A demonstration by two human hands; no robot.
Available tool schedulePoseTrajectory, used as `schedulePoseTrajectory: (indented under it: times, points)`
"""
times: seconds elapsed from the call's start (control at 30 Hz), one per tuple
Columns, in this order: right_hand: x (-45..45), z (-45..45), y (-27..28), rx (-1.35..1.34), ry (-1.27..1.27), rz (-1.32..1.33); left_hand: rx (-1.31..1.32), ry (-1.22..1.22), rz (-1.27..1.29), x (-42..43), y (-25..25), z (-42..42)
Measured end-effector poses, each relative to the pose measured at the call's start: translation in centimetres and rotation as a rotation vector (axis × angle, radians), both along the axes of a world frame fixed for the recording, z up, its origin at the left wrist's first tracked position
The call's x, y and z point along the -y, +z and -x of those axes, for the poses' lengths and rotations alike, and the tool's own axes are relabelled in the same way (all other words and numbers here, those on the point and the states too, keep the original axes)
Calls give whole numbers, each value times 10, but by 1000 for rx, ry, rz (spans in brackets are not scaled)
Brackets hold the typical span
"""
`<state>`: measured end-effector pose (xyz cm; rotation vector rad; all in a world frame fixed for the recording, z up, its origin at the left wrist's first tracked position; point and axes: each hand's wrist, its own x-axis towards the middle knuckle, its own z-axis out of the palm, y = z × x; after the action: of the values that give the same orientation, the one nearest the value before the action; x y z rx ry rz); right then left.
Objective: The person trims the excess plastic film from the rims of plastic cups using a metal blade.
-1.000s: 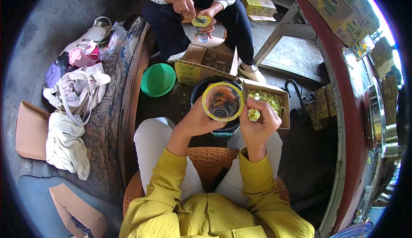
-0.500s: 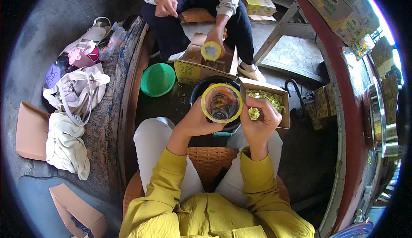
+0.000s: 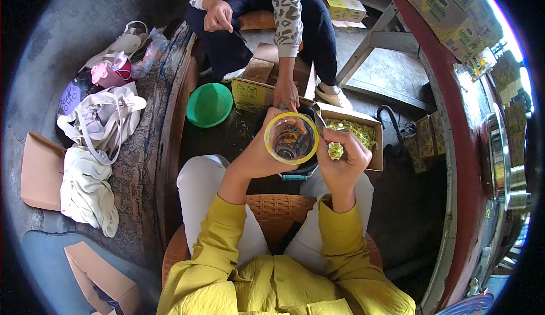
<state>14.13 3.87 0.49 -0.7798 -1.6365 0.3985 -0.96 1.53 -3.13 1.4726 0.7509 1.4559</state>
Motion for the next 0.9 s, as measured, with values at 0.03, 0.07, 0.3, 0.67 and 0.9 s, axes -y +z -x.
schedulePoseTrajectory:
  times: [0.03,0.07,0.3,0.67,0.9]
  points:
    - [0,0,0,4,0,-7,11,-13,11,0,-1,1]
    - [0,0,0,3,7,-7,22,-28,22,0,-1,1]
    - [-1,0,5,49,21,-29,-53,-5,54,-1,-2,8]
    - [-2,4,-2,19,-75,-37,-67,93,57,-4,4,0]
    - [0,10,-10,-16,-67,5,-49,216,-74,-5,2,-2]
